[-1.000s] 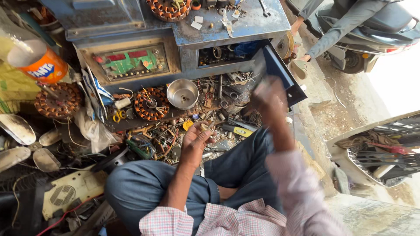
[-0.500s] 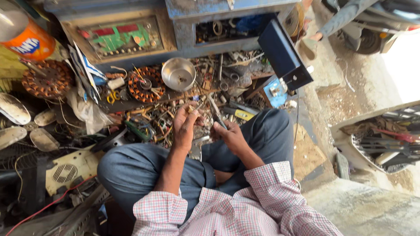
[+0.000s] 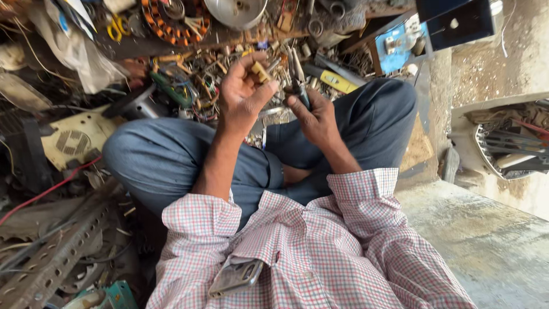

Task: The person sits on the floor in a cluttered workshop and uses pliers to strip and manipulate wires on small electrical components. They handle several small cylindrical parts and a larger copper-wound stator, occasionally placing items into a metal bowl or on the workbench.

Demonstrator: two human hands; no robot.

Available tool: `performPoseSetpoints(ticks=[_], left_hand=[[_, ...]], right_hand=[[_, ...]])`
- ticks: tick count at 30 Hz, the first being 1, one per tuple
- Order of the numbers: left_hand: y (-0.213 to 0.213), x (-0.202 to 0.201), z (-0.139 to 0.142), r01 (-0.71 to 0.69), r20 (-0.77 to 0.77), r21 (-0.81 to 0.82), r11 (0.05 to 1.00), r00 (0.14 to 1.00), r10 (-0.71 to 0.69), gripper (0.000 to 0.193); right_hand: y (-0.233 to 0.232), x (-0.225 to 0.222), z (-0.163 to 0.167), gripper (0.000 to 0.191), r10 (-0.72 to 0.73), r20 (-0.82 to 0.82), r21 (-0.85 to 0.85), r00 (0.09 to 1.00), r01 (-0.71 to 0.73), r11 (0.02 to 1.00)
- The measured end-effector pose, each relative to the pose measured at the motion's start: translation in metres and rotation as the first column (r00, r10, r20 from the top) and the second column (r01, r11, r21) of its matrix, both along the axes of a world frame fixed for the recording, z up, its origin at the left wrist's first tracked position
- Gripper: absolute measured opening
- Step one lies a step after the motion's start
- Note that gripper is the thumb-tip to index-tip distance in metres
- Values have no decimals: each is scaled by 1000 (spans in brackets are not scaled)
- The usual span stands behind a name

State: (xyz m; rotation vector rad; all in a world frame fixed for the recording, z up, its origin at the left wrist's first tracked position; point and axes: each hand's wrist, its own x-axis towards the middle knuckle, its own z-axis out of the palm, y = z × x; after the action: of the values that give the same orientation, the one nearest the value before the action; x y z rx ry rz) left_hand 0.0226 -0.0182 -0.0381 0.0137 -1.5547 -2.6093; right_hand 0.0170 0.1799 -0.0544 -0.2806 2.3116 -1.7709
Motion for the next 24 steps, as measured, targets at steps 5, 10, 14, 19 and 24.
performPoseSetpoints(ticks=[5,10,14,19,24], left_hand=[[3,-2,-5,20,-33,-44,999,999,-21,54],[3,1,-9,19,-72,-121,992,997,-28,52],[1,0,-10,13,-59,-141,990,998,-21,50],[1,1,-9,41,-40,-146,988,998,-47,50],[1,0,-11,37,-119,-170,985,991,-58,49]], right_hand=[[1,-1,1,36,21,-87,159,996,-7,987],[1,1,4,39,41,-100,74,994,-34,997],[0,0,3,36,42,-112,85,993,-32,996],[0,0,0,34,47,-159,116,986,-28,993],[2,-1,0,33,64,-184,133,981,-40,990]])
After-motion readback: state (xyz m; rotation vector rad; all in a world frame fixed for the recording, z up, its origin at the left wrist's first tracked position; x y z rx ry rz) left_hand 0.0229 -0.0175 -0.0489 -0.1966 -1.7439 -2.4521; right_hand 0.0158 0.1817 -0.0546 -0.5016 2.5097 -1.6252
